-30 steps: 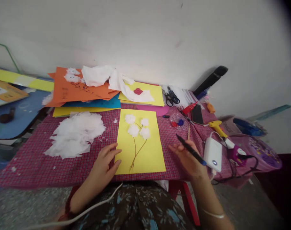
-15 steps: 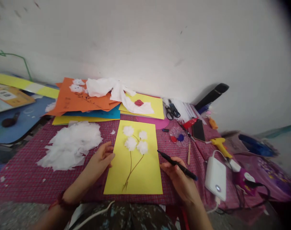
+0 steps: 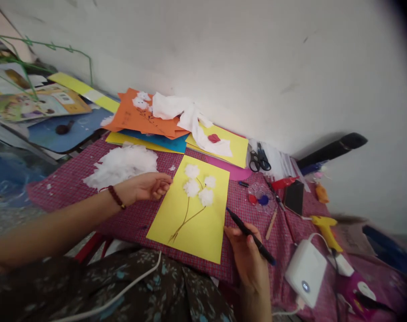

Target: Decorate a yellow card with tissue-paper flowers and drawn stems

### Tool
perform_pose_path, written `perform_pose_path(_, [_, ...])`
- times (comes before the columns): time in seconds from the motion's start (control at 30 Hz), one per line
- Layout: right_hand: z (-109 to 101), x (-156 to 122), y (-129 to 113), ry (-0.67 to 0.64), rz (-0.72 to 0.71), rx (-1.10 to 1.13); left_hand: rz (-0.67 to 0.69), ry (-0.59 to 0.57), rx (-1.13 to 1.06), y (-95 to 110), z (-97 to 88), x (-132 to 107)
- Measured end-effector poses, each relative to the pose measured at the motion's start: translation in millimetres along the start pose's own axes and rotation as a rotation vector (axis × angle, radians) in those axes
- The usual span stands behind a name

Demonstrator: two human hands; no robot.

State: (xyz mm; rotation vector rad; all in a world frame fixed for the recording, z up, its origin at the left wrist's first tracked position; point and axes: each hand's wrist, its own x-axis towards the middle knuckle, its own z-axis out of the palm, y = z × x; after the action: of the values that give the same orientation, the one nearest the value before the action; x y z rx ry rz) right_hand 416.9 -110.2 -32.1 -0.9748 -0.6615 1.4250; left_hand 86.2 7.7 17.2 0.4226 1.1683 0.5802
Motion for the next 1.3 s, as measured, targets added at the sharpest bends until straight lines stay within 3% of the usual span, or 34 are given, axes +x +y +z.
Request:
perform_pose_path(0.13, [-1.9, -1.2, 6.0, 0.031, 0.011, 0.025, 0.016, -0.008, 0.042, -5.4, 5.2, 2.5])
perform_pose_path(0.33, [0.6, 5.6, 5.0, 0.068, -0.016, 0.045, 0.365, 0.119, 0.041, -11.0, 9.0, -8.4])
perform_pose_path(0.57, [9.3, 31.5, 4.8, 0.078, -0.033, -0.018, 0.381, 0.135, -0.019, -8.2, 3.3, -6.9])
perform_pose_path(0.73, [19.3, 34.8, 13.6, 0.107, -0.063, -0.042, 0.316, -0.019, -0.085, -14.4, 0.1, 1.5])
perform_pose_path(0.8, [23.2, 34.2, 18.2, 0.125, -0.054, -0.013, 0.237, -0.096, -0.027, -16.7, 1.6, 2.6])
perform_pose_path(0.9, [27.6, 32.1, 22.2, 0.152, -0.078, 0.034, 0.172, -0.121, 0.122, -19.7, 4.7, 1.3])
perform_pose_path(1.1, [29.8, 23.9, 18.9, 0.142, -0.131, 0.132, 0.420, -0.019, 0.572, -27.1, 7.1, -5.1])
perform_pose_path(1.3, [16.2, 17.0, -1.7, 0.192, -0.306, 0.158, 0.491, 0.019, 0.534, -18.6, 25.1, 4.8])
